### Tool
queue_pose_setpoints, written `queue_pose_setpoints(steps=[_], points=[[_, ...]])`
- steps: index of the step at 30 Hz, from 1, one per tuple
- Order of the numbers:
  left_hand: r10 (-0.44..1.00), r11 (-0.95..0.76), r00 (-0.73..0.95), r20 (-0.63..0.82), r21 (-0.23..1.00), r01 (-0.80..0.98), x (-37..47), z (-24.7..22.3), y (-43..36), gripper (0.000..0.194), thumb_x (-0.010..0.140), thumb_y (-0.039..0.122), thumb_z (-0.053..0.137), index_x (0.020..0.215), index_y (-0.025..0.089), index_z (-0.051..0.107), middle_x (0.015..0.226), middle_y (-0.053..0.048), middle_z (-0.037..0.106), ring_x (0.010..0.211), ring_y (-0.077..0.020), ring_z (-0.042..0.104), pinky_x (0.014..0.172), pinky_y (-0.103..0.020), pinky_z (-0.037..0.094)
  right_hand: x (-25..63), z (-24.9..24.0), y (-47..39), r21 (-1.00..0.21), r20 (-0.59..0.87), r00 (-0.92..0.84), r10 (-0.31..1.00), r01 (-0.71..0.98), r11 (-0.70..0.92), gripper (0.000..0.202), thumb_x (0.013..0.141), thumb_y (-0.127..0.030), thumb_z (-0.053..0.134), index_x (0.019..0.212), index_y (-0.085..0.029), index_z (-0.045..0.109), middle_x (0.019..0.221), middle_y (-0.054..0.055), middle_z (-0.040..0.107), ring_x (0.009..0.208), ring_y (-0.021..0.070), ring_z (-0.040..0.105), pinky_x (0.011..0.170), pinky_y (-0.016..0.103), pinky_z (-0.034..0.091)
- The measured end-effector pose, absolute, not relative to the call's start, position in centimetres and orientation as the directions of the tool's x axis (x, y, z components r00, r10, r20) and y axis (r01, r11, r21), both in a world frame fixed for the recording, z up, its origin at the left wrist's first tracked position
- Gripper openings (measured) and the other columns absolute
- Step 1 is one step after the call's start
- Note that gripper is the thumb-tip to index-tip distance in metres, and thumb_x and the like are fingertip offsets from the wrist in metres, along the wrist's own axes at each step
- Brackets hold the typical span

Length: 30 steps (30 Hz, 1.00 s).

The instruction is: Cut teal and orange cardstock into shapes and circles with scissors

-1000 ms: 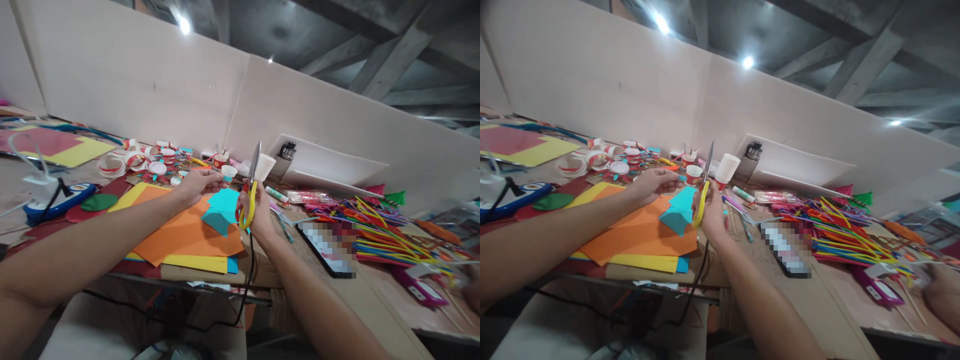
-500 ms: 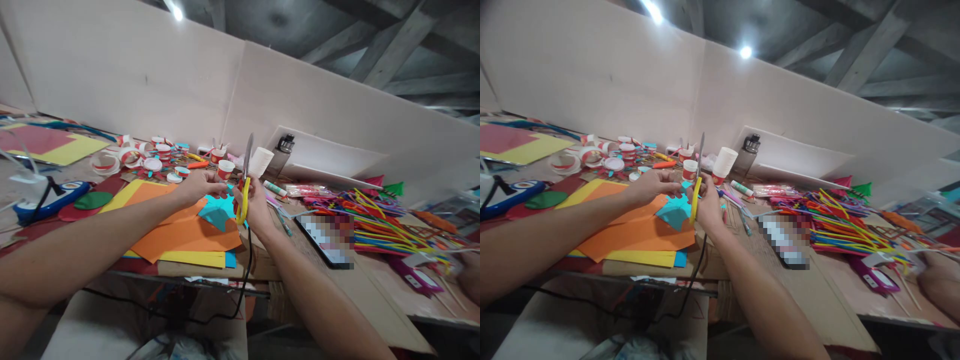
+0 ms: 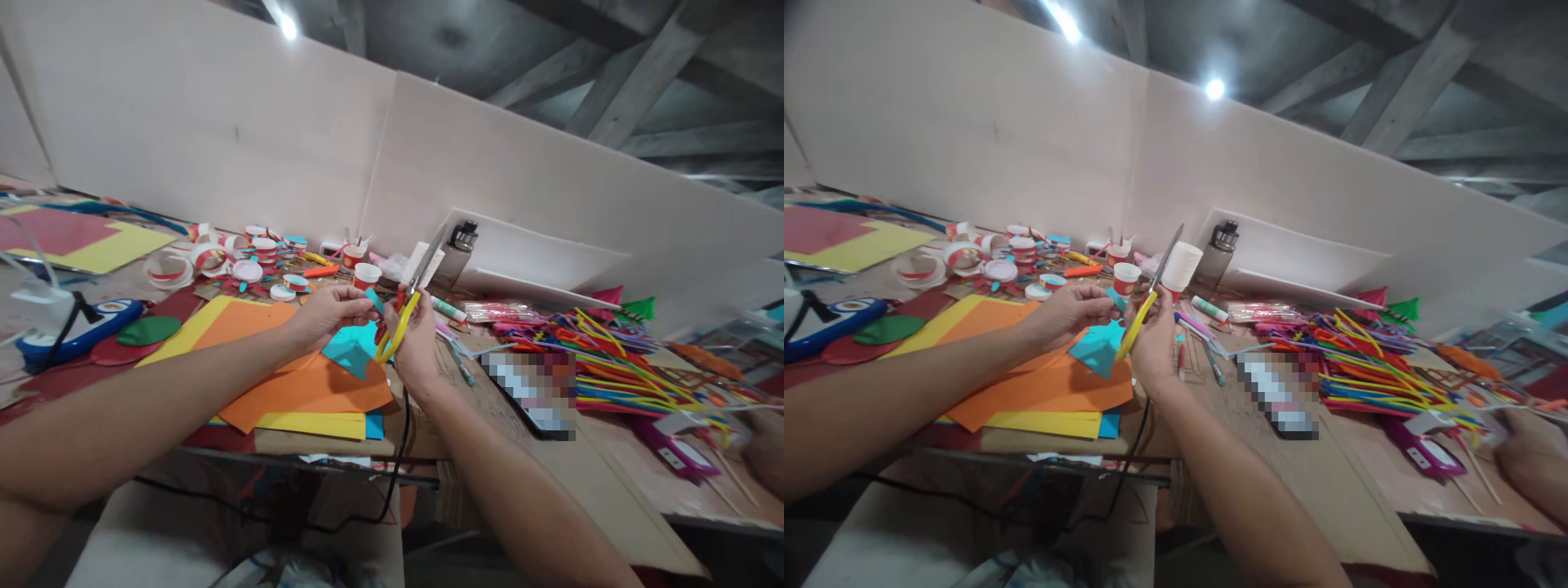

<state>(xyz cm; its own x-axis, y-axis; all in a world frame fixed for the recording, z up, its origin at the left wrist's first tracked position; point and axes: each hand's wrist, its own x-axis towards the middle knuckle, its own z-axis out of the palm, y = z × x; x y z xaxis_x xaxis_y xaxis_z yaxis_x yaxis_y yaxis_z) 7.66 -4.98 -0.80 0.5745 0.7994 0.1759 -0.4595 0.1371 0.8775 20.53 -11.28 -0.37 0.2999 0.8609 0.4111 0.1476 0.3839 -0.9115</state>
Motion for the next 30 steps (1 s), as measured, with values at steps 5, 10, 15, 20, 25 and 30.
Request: queue_pose_setpoints(steps=[5, 10, 15, 20, 25, 30], points=[[0.815, 0.154, 0.554, 0.171, 0.857, -0.492, 7.9, -0.9, -5.3, 0.023, 0.062, 0.021, 0.08, 0.074, 0.012, 0.062, 0.068, -0.002, 0.065, 0.067, -0.0125, 0.063, 0.066, -0.025, 0.045, 20.1, -0.6, -10.9, -0.856, 0.501, 0.408, 0.763, 0.102, 0.507, 0.039, 0.069, -0.027, 0.067, 0.099, -0.024, 0.042, 0.089, -0.001, 0.052, 0.068, 0.0082, 0.051, 0.065, 0.022, 0.049], [0.814, 0.162, 0.555, 0.173, 0.85, -0.502, 7.9, -0.8, -5.3, 0.023, 0.062, 0.022, 0.079, 0.071, 0.011, 0.061, 0.064, -0.001, 0.063, 0.06, -0.009, 0.059, 0.061, -0.023, 0.044, 19.8, -1.0, -10.9, -0.846, 0.508, 0.383, 0.772, 0.055, 0.53, 0.04, 0.07, -0.027, 0.069, 0.101, -0.024, 0.044, 0.086, -0.003, 0.053, 0.068, 0.0079, 0.052, 0.062, 0.021, 0.049], [0.823, 0.177, 0.555, 0.125, 0.871, -0.458, 7.7, -0.7, -4.9, 0.02, 0.063, 0.02, 0.077, 0.068, 0.01, 0.06, 0.061, -0.001, 0.061, 0.056, -0.0081, 0.057, 0.059, -0.022, 0.044, 19.6, -0.9, -11.3, -0.857, 0.49, 0.356, 0.796, 0.029, 0.515, 0.036, 0.071, -0.028, 0.069, 0.098, -0.024, 0.046, 0.085, -0.004, 0.052, 0.063, 0.0069, 0.052, 0.055, 0.019, 0.047], [0.813, 0.167, 0.569, 0.125, 0.885, -0.434, 7.2, -0.6, -3.9, 0.019, 0.065, 0.02, 0.074, 0.065, 0.012, 0.057, 0.058, 0.001, 0.058, 0.055, -0.0082, 0.057, 0.056, -0.02, 0.044, 20.4, -0.8, -11.7, -0.919, 0.387, 0.295, 0.874, 0.042, 0.393, 0.031, 0.075, -0.027, 0.06, 0.1, -0.026, 0.041, 0.068, -0.008, 0.047, 0.053, 0.0084, 0.049, 0.048, 0.02, 0.043], [0.839, 0.138, 0.527, 0.134, 0.885, -0.444, 6.2, 0.1, -2.2, 0.013, 0.065, 0.018, 0.071, 0.066, 0.012, 0.059, 0.059, 0.0, 0.059, 0.054, -0.0084, 0.057, 0.053, -0.02, 0.043, 21.6, 0.0, -12.4, -0.937, 0.28, 0.135, 0.95, 0.253, 0.24, 0.031, 0.074, -0.026, 0.056, 0.102, -0.025, 0.041, 0.07, -0.008, 0.045, 0.054, 0.008, 0.045, 0.049, 0.02, 0.039], [0.893, 0.169, 0.445, 0.064, 0.869, -0.465, 5.4, 1.3, -1.3, 0.007, 0.064, 0.012, 0.065, 0.068, 0.011, 0.06, 0.061, -0.001, 0.062, 0.053, -0.0091, 0.057, 0.05, -0.02, 0.043, 21.9, 0.4, -12.9, -0.858, 0.198, -0.052, 0.979, 0.474, 0.198, 0.022, 0.08, -0.038, 0.055, 0.091, -0.023, 0.044, 0.071, -0.005, 0.044, 0.059, 0.0092, 0.044, 0.052, 0.021, 0.037]])
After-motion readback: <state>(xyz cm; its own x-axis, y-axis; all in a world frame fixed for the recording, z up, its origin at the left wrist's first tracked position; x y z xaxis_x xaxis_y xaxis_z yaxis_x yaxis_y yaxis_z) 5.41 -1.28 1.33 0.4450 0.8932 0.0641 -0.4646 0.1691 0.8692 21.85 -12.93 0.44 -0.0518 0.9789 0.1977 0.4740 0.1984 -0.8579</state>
